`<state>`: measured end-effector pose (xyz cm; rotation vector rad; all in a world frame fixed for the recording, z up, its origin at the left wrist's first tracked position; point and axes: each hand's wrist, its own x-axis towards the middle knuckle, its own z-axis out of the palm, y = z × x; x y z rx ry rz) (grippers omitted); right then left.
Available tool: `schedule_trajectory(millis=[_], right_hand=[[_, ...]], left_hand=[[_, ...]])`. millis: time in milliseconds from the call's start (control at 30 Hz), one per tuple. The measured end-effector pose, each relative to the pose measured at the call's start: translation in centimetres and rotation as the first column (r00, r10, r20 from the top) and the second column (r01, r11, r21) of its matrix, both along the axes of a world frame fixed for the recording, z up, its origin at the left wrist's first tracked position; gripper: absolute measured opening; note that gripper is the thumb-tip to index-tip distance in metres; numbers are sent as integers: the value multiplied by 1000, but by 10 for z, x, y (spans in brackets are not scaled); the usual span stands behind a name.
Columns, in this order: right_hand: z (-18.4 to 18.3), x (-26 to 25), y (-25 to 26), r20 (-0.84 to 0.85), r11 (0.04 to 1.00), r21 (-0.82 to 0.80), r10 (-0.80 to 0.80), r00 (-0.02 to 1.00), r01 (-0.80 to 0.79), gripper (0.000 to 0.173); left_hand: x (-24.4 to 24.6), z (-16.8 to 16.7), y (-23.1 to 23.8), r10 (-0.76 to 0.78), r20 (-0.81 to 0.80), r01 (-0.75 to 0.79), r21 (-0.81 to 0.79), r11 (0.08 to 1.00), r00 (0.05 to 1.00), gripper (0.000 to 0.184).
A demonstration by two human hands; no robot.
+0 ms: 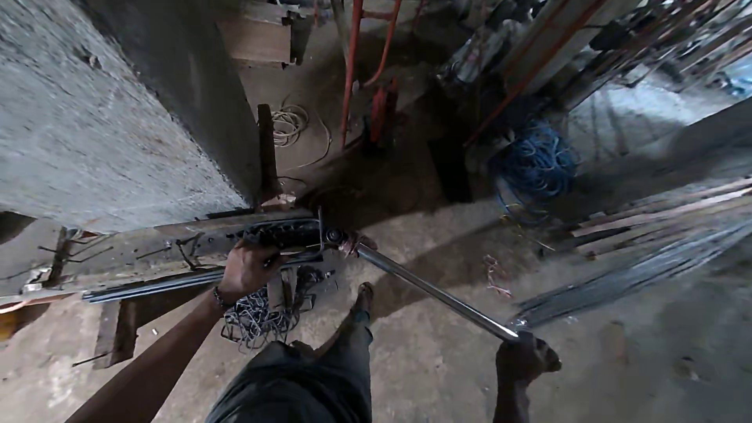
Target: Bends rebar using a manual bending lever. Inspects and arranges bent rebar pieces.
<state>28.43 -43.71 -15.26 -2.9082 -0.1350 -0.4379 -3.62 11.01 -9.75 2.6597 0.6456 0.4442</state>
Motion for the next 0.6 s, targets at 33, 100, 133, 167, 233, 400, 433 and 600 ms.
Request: schedule_trajectory(millis=[33, 100, 133, 167, 233, 400, 433, 600], right_hand=[[-4, -6, -3, 11, 1000, 11, -1, 1000, 1, 18], [-9, -16, -7, 46, 999, 33, -14, 999, 13, 17], [-11, -21, -8, 69, 999, 47, -26, 997, 23, 16], [-10, -26, -9, 84, 998, 51, -37, 996, 32, 17], [-6, -49, -12, 69, 998, 33, -60, 996, 58, 18], [17, -114, -10, -48, 989, -27, -144, 988, 143, 19], [17, -108, -10, -50, 989, -37, -142, 989, 140, 19], [26, -73, 5, -127, 993, -31, -120, 985, 117, 26]], left_hand=[[0, 0, 1, 0, 7, 0, -10, 1000, 1000, 47], [-1, 1, 1, -4, 6, 4, -23, 1000, 1000, 47], [0, 3, 2, -7, 5, 7, -25, 1000, 1000, 47], [2, 5, 2, -9, 2, 9, -37, 999, 1000, 46], [-1, 6, 2, -9, -11, 9, -62, 998, 1000, 45], [-3, 7, 0, -8, -41, 6, -46, 999, 999, 45], [-2, 8, 1, -10, -46, 8, -36, 999, 999, 45], [-3, 5, -2, 3, -67, -6, -50, 999, 998, 43]])
